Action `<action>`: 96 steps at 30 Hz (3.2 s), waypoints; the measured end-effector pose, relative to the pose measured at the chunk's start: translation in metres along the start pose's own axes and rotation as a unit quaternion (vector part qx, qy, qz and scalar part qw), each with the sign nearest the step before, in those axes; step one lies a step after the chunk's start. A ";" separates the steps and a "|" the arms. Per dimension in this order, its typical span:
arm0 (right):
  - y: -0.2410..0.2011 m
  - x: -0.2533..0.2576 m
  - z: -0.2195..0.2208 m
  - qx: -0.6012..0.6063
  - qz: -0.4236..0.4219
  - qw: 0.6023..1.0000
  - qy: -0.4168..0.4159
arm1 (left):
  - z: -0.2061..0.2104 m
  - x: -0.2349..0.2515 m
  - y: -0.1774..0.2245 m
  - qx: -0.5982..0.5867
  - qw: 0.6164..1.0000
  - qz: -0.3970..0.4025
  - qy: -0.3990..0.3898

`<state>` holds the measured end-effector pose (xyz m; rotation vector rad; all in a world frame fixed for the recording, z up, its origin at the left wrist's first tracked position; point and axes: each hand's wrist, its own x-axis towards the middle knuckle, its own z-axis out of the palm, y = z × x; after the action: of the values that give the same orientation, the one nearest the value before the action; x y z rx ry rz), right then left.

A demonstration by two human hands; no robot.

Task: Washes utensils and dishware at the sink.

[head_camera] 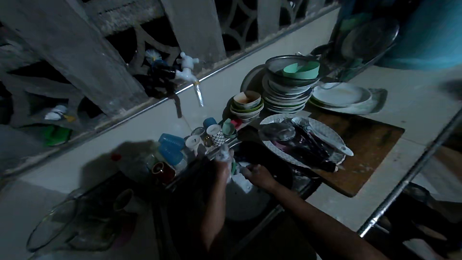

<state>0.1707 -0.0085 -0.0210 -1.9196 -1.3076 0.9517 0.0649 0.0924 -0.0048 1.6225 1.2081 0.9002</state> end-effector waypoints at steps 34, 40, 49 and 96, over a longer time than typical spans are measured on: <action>0.015 0.014 0.077 0.171 -0.047 0.984 -0.004 | -0.006 -0.030 -0.048 -0.044 0.991 0.030 -0.122; -0.003 -0.008 0.053 0.049 -0.063 0.996 -0.029 | -0.001 -0.029 -0.012 0.114 0.992 -0.052 -0.020; 0.008 -0.032 0.031 0.065 -0.057 0.996 0.013 | 0.008 -0.030 0.000 -0.268 0.949 -0.168 0.001; 0.081 -0.088 -0.048 0.340 0.014 0.922 -0.183 | 0.036 -0.130 0.007 0.370 0.866 0.321 -0.099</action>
<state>0.2293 -0.1219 -0.0413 -1.2572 -0.9459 1.5871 0.0666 -0.0422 -0.0151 2.7753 0.9077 0.6370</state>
